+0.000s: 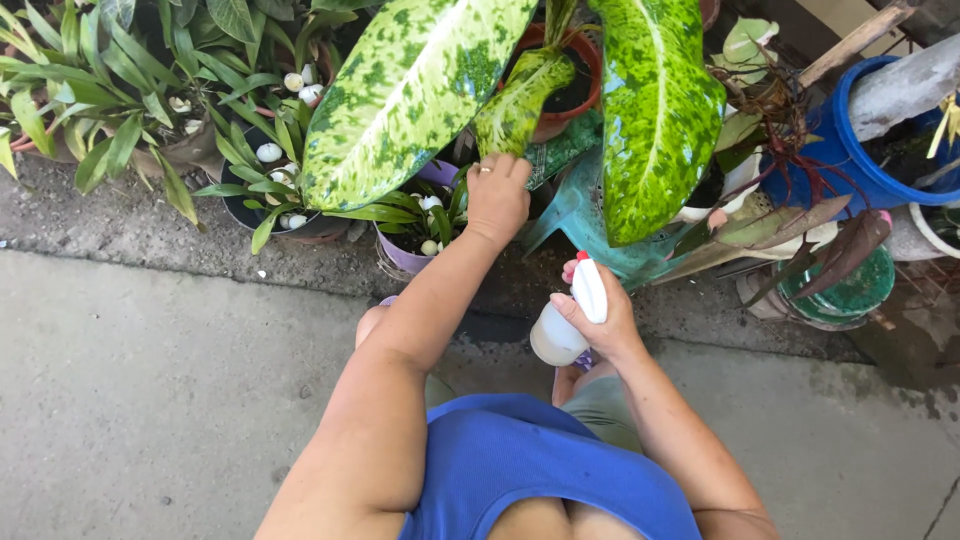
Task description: The person is using a spray bottle to mist the leaves of various potted plants and then gently wiping the leaves with their fingers to clean them.
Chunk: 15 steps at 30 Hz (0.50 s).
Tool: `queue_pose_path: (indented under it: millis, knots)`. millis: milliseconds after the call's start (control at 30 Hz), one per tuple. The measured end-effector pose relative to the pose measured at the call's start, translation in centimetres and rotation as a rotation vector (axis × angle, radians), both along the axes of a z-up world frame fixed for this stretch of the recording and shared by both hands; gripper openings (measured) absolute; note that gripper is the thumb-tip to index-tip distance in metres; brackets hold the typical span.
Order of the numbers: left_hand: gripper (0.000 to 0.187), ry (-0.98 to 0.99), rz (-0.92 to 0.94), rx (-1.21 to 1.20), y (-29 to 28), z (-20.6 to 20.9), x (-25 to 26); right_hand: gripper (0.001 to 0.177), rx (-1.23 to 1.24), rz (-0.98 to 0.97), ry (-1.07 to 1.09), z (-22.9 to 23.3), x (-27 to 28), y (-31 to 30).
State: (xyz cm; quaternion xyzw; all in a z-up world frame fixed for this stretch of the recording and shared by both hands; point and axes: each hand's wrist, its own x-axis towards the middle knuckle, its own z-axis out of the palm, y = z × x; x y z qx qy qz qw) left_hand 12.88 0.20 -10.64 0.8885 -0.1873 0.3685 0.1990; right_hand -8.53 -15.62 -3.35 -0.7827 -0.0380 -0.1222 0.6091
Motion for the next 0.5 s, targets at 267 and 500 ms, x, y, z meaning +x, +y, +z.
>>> queue_pose_path:
  millis: [267, 500]
  knots:
    - [0.019, 0.064, -0.129, -0.379, 3.3, 3.9, 1.0, 0.06, -0.018, 0.03, -0.017, 1.5, 1.7, 1.1]
    - [0.032, 0.597, -0.147, -0.889, 4.9, 7.0, -0.7, 0.061, -0.12, 0.109, -0.068, 0.7, 3.2, 2.5]
